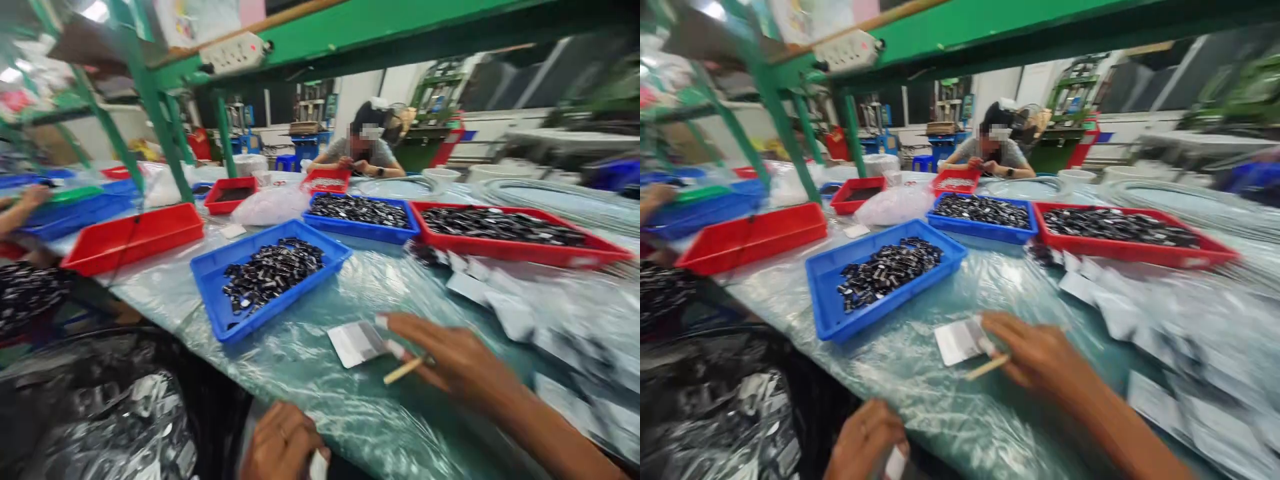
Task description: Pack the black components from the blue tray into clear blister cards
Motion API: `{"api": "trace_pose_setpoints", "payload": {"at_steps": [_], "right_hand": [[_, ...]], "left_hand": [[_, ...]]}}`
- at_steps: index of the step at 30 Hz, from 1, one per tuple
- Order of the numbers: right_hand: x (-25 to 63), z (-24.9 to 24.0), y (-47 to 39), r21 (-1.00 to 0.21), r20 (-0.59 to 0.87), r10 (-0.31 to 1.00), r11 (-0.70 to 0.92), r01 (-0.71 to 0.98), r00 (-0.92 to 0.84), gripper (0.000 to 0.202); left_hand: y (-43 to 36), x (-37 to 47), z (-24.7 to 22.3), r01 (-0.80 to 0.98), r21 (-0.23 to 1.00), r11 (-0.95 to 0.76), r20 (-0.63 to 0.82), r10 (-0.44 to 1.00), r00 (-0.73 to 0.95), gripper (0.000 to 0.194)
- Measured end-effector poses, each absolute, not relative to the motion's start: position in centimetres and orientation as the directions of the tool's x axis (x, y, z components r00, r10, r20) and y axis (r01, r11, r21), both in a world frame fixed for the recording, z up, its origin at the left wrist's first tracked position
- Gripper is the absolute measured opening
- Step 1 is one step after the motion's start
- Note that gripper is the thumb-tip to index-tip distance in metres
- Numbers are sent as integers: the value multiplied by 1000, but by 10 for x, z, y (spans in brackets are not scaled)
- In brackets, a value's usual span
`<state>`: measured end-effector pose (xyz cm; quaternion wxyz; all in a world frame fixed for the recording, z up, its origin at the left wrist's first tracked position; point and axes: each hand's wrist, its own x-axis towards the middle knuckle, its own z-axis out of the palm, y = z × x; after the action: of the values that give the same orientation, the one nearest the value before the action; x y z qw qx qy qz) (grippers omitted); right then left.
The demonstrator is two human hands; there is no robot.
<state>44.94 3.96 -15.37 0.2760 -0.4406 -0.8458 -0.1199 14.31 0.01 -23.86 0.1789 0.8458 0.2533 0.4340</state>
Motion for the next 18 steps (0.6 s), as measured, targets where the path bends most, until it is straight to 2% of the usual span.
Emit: {"api": "trace_pose_setpoints", "payload": {"at_steps": [2,4,6,7,9,11,14,18], "right_hand": [[458,-147,39,-255,614,744,501,827,-262,21],[460,-144,41,-583,555,831,381,717,10,26],[454,-146,44,-874,369,911,273,401,183,37],[449,-147,47,-951,275,937,232,206,216,40],[438,-147,54,-978,154,965,180,-108,214,41],[427,-142,63,-948,127,972,178,-264,200,43],[416,-134,78,-919,148,974,199,-341,171,50],[406,-139,97,-921,129,986,159,-356,106,54]], "left_hand": [[12,156,-229,331,568,-753,604,655,454,14],[28,173,-214,441,596,-671,513,740,434,23],[47,195,-199,523,581,-624,434,781,450,42],[56,207,-194,552,560,-618,401,785,473,53],[73,229,-187,595,507,-624,330,778,534,62],[86,244,-187,619,454,-641,256,760,598,53],[94,252,-192,611,434,-662,196,731,654,39],[94,249,-199,605,459,-650,187,737,649,40]]}}
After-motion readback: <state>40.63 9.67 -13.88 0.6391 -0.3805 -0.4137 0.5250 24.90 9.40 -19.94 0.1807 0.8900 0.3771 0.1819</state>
